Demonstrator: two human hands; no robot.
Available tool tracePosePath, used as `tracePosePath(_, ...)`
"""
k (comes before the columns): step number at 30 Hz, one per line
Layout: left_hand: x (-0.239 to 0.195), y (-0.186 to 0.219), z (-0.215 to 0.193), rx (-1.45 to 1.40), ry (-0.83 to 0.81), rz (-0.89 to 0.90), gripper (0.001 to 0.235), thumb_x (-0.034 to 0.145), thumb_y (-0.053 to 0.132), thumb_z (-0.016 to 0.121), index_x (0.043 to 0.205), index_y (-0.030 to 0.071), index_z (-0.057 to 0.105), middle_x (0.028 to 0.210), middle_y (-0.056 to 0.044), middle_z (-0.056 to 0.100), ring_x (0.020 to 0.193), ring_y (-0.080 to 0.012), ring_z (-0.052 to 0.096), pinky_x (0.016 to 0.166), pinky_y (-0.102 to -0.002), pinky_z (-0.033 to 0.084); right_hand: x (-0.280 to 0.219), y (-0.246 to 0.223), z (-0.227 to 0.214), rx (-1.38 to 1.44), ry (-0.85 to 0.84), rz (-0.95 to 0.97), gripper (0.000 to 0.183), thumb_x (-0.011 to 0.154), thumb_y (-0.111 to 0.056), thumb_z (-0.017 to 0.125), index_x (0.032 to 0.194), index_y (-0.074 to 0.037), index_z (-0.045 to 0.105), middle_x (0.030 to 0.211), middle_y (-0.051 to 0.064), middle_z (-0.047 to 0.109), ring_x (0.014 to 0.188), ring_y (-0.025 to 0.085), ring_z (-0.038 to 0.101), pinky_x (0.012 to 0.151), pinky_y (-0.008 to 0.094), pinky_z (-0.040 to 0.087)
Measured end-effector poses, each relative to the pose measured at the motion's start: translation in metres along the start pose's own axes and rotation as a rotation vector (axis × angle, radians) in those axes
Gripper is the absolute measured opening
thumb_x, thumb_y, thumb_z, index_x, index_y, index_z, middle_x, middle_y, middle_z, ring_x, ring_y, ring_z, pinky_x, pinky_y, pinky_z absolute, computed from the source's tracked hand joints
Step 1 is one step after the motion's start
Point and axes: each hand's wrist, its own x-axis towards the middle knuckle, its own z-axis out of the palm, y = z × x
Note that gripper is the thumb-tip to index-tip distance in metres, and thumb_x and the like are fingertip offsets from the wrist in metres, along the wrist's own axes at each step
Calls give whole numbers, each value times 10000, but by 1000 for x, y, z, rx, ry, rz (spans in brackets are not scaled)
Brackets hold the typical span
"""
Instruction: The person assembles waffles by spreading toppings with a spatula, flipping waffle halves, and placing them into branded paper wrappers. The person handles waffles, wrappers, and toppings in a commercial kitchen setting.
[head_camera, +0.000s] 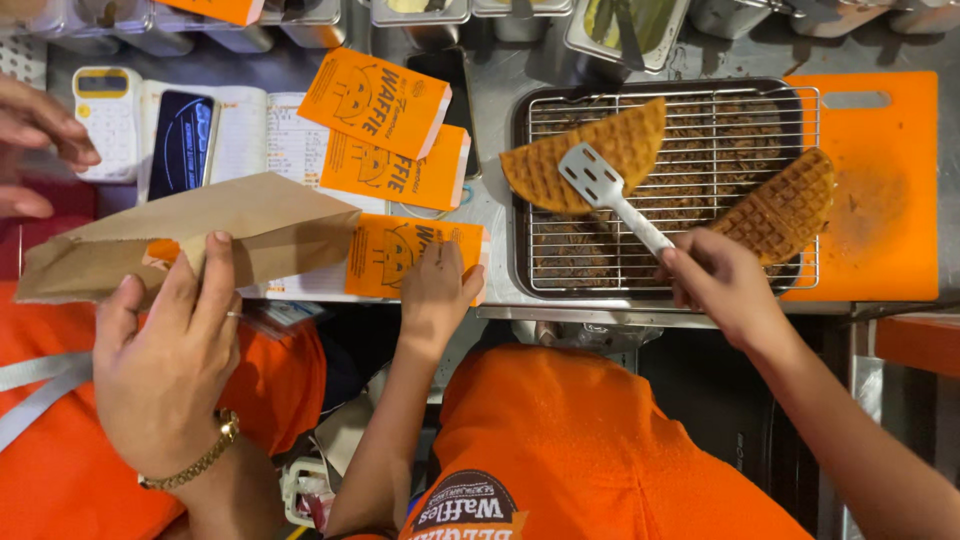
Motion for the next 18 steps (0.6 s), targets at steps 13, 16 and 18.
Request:
tracePosePath(13,19,2,-19,-1113,-99,-349,166,959,179,709,947,16,686,750,-1,595,682,-72,539,626,-265,438,-72,12,36,-251,95,-83,196,940,-190,680,1019,-11,690,762,1,713,556,66,591,504,235,476)
tracePosePath(16,21,21,-34,-976,-92,-242,188,995,148,696,901,-5,643,763,-44,543,691,-90,482,606,-288,382,-78,19,34,-423,132,-254,199,953,-192,704,1008,-1,702,744,32,662,575,79,546,534,244,449)
tracePosePath(18,21,42,-40,-786,-36,-44,136,940,130,699,898,6,661,788,-58,616,682,-118,583,616,-290,459,-83,29,36,-279,134,-151,187,961,-186,687,1035,-15,706,736,31,674,563,69,555,515,241,457)
